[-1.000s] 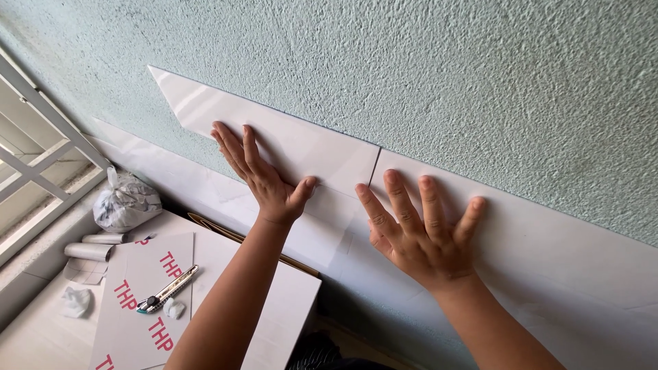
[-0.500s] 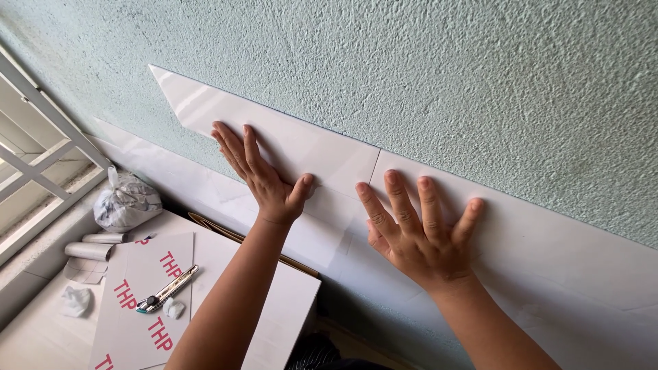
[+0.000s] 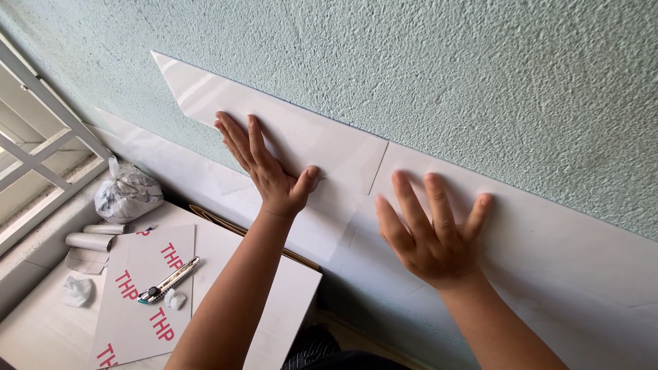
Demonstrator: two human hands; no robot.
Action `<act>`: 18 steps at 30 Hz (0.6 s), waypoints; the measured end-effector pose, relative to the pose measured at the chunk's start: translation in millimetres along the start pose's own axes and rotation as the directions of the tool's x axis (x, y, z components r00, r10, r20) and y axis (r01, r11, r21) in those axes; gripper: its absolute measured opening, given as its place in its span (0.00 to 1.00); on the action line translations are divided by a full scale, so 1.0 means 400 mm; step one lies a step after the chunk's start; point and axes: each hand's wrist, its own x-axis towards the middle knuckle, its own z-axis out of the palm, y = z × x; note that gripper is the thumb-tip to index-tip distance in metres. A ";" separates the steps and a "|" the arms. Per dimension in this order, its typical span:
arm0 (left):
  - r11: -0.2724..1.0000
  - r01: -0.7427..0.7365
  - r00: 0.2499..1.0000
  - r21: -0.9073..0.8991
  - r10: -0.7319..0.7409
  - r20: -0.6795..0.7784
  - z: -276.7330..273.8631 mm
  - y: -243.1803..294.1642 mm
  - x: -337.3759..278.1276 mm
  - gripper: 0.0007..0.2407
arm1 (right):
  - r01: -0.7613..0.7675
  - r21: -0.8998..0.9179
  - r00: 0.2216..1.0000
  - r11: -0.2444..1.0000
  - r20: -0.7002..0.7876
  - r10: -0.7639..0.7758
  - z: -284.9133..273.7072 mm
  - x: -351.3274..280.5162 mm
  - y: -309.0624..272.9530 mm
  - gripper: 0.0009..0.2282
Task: Cleaning a white rectangular sticker panel, peeling off the adhesive backing, and applying it to a wall to create a tiled pattern.
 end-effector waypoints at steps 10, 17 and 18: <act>1.000 0.001 1.000 0.003 -0.001 -0.005 -0.002 -0.002 -0.004 0.47 | -0.014 0.054 0.997 0.998 -0.068 0.018 0.000 -0.018 -0.014 0.13; 1.000 -0.001 1.000 0.007 0.001 -0.003 -0.001 0.000 -0.002 0.47 | -0.035 -0.130 0.995 0.991 0.091 0.047 0.007 -0.007 -0.021 0.21; 1.000 0.000 1.000 0.007 0.000 -0.003 -0.002 -0.001 -0.004 0.47 | -0.025 -0.145 0.991 0.989 0.126 0.044 0.007 -0.010 -0.021 0.22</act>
